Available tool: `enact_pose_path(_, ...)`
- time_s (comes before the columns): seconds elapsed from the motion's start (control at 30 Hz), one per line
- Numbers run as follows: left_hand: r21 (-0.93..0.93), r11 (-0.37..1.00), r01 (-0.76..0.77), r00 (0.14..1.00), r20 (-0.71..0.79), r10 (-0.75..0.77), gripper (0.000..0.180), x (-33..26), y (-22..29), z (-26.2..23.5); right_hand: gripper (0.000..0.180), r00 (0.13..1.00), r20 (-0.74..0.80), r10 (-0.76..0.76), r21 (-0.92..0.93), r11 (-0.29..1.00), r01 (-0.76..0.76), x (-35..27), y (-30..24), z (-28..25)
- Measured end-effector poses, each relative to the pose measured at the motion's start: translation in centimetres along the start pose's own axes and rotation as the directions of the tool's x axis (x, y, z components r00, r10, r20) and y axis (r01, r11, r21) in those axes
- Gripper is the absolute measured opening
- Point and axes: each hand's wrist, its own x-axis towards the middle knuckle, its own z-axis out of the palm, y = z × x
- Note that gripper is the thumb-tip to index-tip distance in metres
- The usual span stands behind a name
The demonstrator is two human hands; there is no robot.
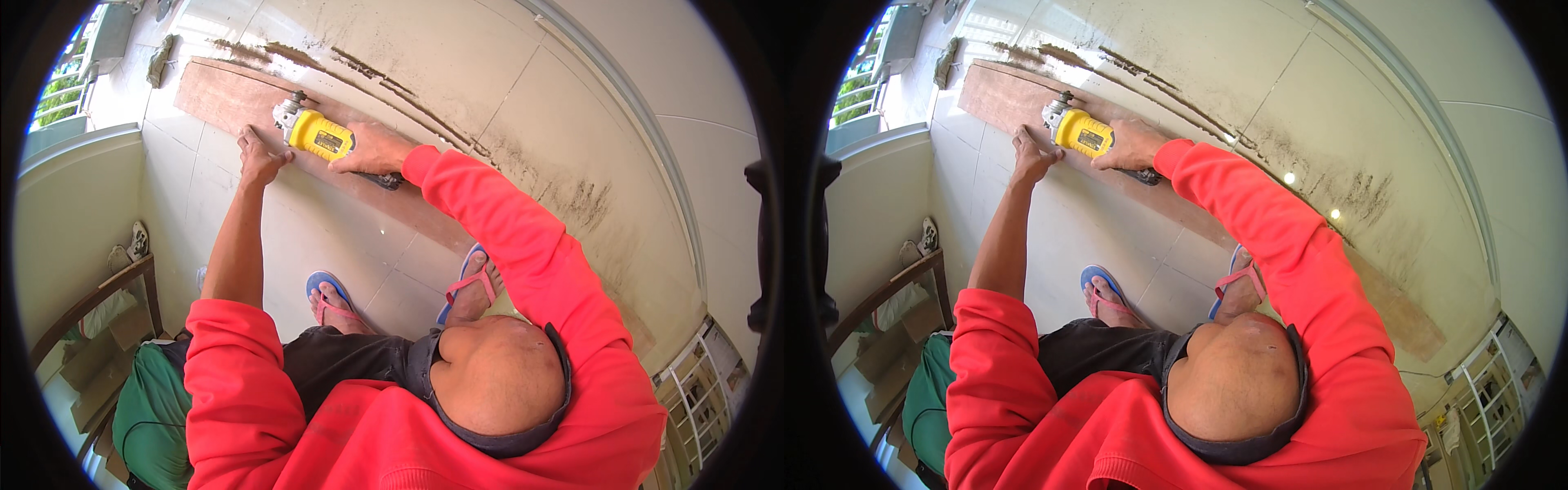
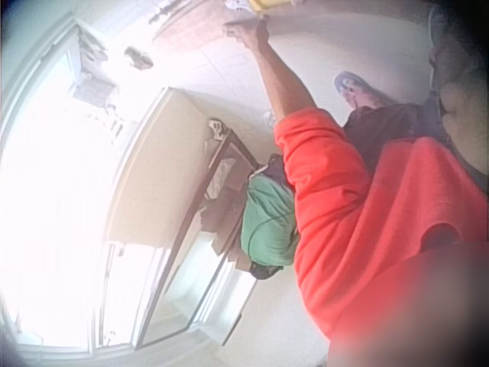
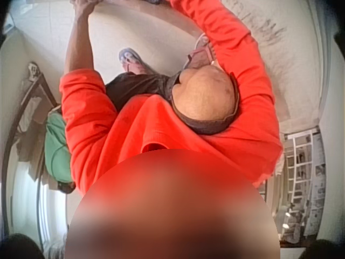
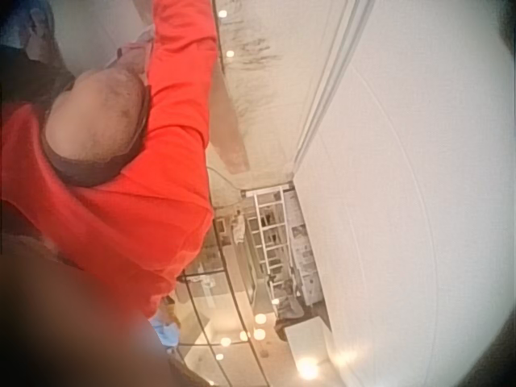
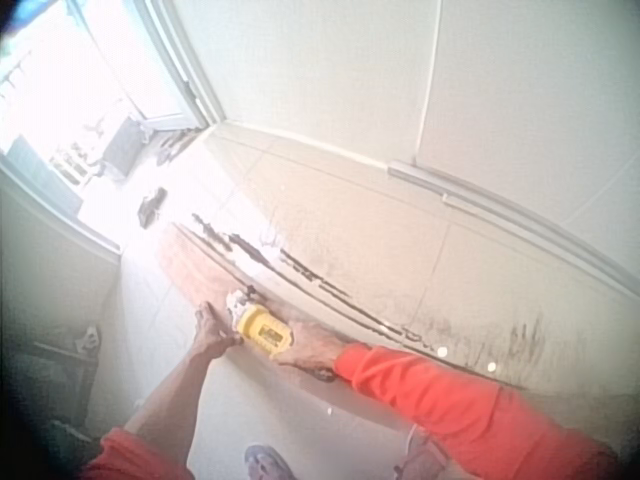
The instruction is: The person uses a yellow angle grinder to grind a long strip of material on a tiled floor. They hold the tool with both hands and move it along the strip, creating dust and debris.
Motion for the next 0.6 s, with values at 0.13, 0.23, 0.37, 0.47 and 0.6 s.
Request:
enact_pose_path(0.13, -0.025, 1.000, -0.011, 1.000, 0.019, 0.011, 0.130, -0.10, -0.20, -0.10, 0.075, 1.000, -0.008, -0.012, -0.013, 1.000, 0.012, -0.23, -0.08, 0.01)
enact_pose_path(0.23, -0.024, 1.000, -0.020, 1.000, 0.014, 0.021, 0.129, -0.05, -0.23, -0.06, 0.077, 1.000, -0.002, -0.024, -0.018, 1.000, 0.024, -0.36, 0.03, -0.09)
enact_pose_path(0.37, -0.018, 1.000, -0.026, 1.000, 0.014, 0.026, 0.129, 0.14, -0.31, 0.08, 0.076, 1.000, 0.009, -0.020, -0.005, 1.000, 0.020, -0.34, 0.21, -0.09)
enact_pose_path(0.47, -0.023, 1.000, -0.018, 1.000, 0.019, 0.018, 0.131, 0.17, -0.32, 0.10, 0.076, 1.000, 0.014, -0.018, 0.006, 1.000, 0.018, -0.34, 0.31, -0.05)
enact_pose_path(0.6, -0.038, 0.999, -0.010, 1.000, 0.018, 0.011, 0.132, 0.03, -0.28, 0.07, 0.074, 1.000, 0.001, 0.003, -0.022, 1.000, -0.003, -0.34, 0.32, -0.08)
